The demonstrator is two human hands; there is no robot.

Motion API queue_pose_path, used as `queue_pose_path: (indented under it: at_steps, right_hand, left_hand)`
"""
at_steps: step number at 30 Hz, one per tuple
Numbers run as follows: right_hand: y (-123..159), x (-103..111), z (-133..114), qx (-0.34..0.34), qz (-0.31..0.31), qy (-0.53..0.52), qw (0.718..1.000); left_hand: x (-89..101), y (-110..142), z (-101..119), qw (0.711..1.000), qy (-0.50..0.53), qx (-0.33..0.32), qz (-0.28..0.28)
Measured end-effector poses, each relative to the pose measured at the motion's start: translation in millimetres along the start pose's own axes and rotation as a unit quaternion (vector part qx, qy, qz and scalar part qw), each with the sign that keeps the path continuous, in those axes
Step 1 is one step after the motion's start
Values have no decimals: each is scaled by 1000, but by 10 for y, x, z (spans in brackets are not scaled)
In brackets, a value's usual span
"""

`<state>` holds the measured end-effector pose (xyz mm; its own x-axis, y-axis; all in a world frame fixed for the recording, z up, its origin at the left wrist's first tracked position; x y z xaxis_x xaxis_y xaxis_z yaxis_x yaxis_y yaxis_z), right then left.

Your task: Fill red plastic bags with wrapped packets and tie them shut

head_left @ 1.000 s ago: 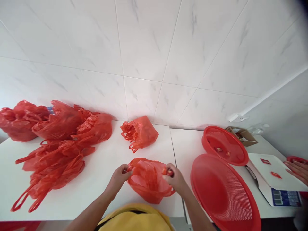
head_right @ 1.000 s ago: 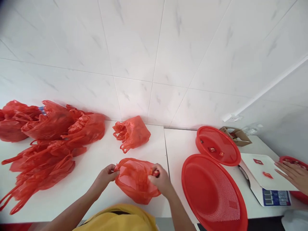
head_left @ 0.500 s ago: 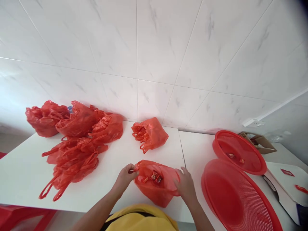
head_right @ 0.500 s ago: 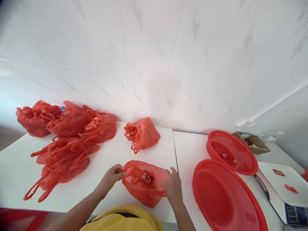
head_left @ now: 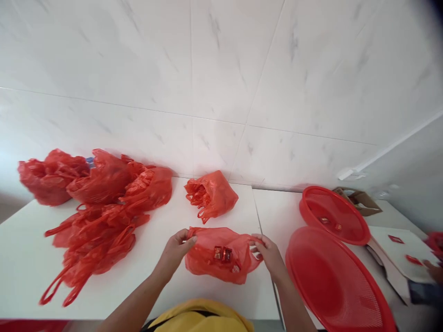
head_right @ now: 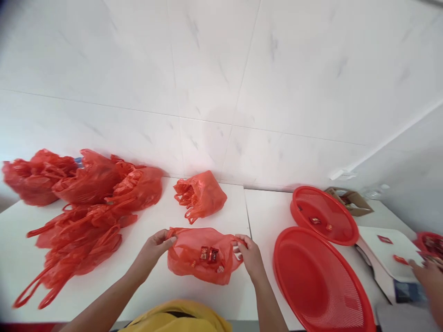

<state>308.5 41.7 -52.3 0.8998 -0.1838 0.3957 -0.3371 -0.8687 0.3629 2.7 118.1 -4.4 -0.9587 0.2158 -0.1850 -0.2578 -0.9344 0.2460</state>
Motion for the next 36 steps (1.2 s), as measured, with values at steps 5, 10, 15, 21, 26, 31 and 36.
queue_pose_path:
  at_steps: [5, 10, 15, 21, 26, 31, 36]
  right_hand:
    - [-52, 358, -233, 60, 53, -1, 997]
    - [-57, 819, 145, -6, 107, 45, 993]
    - [-48, 1156, 482, -56, 120, 56, 990]
    - [-226, 1132, 849, -67, 99, 114, 986]
    - [-430, 689, 255, 42, 69, 160, 984]
    - [-389, -64, -802, 160, 9, 157, 974]
    - [-149, -943, -1195, 224, -138, 175, 949]
  left_hand:
    - [68, 13, 45, 998, -53, 12, 15]
    - [153, -12, -335, 994, -79, 63, 45]
    - [105, 19, -424, 990, -65, 87, 88]
    - [-83, 49, -172, 994, -59, 52, 77]
    - [-37, 17, -305, 996, -24, 38, 71]
    - [48, 78, -310, 995, -60, -10, 85]
    - [347, 206, -183, 976, -90, -82, 181]
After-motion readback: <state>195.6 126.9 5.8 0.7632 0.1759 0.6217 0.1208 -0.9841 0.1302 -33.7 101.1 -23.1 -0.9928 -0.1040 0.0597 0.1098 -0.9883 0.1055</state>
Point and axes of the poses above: each hand's wrist, its own y-axis away from the middle knuckle, its own x-axis out of the back of the hand, z = x × y, the point moved 10 cm from there along -y, towards the middle knuckle, and after that the axes turned 12 degrees about y, right-handed, at the moved point
